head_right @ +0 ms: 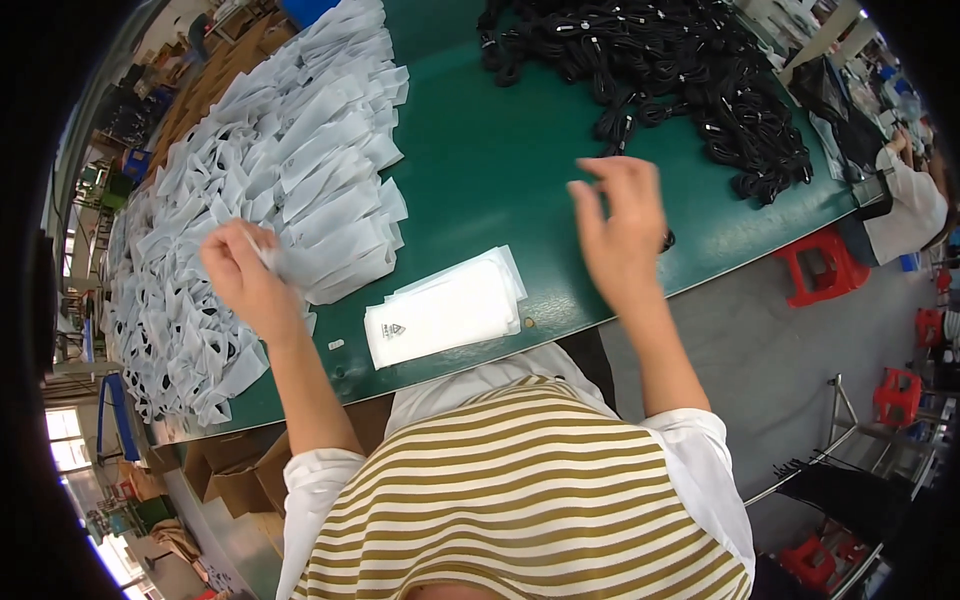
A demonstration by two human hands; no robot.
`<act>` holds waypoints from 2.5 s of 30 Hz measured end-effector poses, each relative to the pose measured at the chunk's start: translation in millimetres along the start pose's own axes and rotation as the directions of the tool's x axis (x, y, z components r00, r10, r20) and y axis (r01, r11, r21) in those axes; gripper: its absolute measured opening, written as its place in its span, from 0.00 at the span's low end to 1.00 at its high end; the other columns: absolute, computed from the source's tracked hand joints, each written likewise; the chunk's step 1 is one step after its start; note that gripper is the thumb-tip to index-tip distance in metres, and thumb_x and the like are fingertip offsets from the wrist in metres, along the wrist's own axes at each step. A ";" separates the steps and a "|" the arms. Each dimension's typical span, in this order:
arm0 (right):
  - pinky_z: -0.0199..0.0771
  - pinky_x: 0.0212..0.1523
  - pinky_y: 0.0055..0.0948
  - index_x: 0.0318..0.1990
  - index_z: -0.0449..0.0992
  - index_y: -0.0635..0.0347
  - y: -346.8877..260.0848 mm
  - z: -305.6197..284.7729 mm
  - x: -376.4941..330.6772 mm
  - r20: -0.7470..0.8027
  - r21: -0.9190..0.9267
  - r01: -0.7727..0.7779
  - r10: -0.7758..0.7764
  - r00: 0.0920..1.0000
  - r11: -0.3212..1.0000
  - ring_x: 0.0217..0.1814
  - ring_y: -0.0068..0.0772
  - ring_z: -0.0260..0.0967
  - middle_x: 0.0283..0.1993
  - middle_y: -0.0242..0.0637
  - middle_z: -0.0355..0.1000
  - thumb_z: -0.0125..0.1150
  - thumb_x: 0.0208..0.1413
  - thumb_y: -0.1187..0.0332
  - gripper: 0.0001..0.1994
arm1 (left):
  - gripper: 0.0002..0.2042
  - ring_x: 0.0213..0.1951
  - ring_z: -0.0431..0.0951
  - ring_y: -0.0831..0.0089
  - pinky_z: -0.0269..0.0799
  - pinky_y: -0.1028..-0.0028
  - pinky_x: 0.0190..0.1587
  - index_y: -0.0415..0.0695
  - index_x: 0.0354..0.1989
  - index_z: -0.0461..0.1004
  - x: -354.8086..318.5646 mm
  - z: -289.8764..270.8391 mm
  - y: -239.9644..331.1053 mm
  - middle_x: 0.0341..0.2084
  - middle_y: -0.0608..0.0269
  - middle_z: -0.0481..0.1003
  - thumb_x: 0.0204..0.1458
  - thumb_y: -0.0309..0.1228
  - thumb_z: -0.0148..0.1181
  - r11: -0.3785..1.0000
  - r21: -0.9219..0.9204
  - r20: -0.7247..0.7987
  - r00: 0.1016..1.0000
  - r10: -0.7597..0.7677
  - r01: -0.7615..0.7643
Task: Manually inserting black electronic cables or components into white protective sleeves at an assembly line workstation.
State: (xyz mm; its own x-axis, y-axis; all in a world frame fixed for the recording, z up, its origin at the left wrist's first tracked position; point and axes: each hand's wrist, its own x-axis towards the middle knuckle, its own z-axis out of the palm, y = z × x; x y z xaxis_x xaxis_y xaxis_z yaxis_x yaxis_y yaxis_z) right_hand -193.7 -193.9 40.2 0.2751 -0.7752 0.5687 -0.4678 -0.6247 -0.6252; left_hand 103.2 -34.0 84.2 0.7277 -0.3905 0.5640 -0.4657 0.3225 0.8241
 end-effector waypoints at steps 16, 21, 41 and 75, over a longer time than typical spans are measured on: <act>0.69 0.38 0.25 0.56 0.72 0.65 13.6 -10.6 -56.5 0.493 0.370 -0.520 0.312 0.812 0.770 0.32 0.28 0.67 0.33 0.37 0.74 0.55 0.62 0.73 0.16 | 0.09 0.34 0.74 0.64 0.71 0.68 0.35 0.38 0.35 0.74 -137.7 59.6 -0.7 0.31 0.57 0.73 0.47 0.21 0.66 0.922 0.202 0.783 0.620 0.051 -0.331; 0.69 0.38 0.24 0.53 0.75 0.66 -7.4 -16.2 -63.6 0.517 0.376 -0.324 0.094 0.851 0.868 0.34 0.24 0.69 0.34 0.36 0.76 0.57 0.61 0.73 0.14 | 0.05 0.34 0.73 0.66 0.70 0.71 0.36 0.38 0.34 0.73 -145.1 53.5 -7.8 0.31 0.57 0.73 0.51 0.20 0.63 0.955 0.281 0.752 0.640 -0.156 -0.097; 0.71 0.36 0.27 0.49 0.74 0.62 -24.1 -12.6 -59.7 0.654 0.419 -0.110 -0.215 0.726 0.901 0.35 0.27 0.69 0.39 0.39 0.71 0.63 0.54 0.76 0.15 | 0.06 0.43 0.71 0.60 0.67 0.68 0.47 0.41 0.32 0.72 -124.0 51.7 6.6 0.40 0.59 0.75 0.49 0.19 0.62 0.985 0.098 0.729 0.684 0.026 -0.142; 0.74 0.31 0.39 0.49 0.70 0.60 122.7 25.0 45.5 0.102 -0.520 0.002 0.060 0.993 0.854 0.33 0.47 0.72 0.38 0.47 0.72 0.55 0.63 0.59 0.15 | 0.19 0.52 0.68 0.47 0.65 0.55 0.53 0.38 0.49 0.71 -0.5 -2.8 -93.8 0.46 0.47 0.72 0.47 0.25 0.66 0.581 0.669 0.534 0.844 0.057 -0.463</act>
State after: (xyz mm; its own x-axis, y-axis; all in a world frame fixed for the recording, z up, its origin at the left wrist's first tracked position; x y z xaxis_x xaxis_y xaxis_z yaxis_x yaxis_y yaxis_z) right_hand -217.6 -308.1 -24.0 0.3308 -0.8169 0.4726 -0.8361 -0.4859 -0.2547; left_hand 147.9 -61.7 6.4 0.3186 -0.7711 0.5513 -0.9445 -0.2091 0.2534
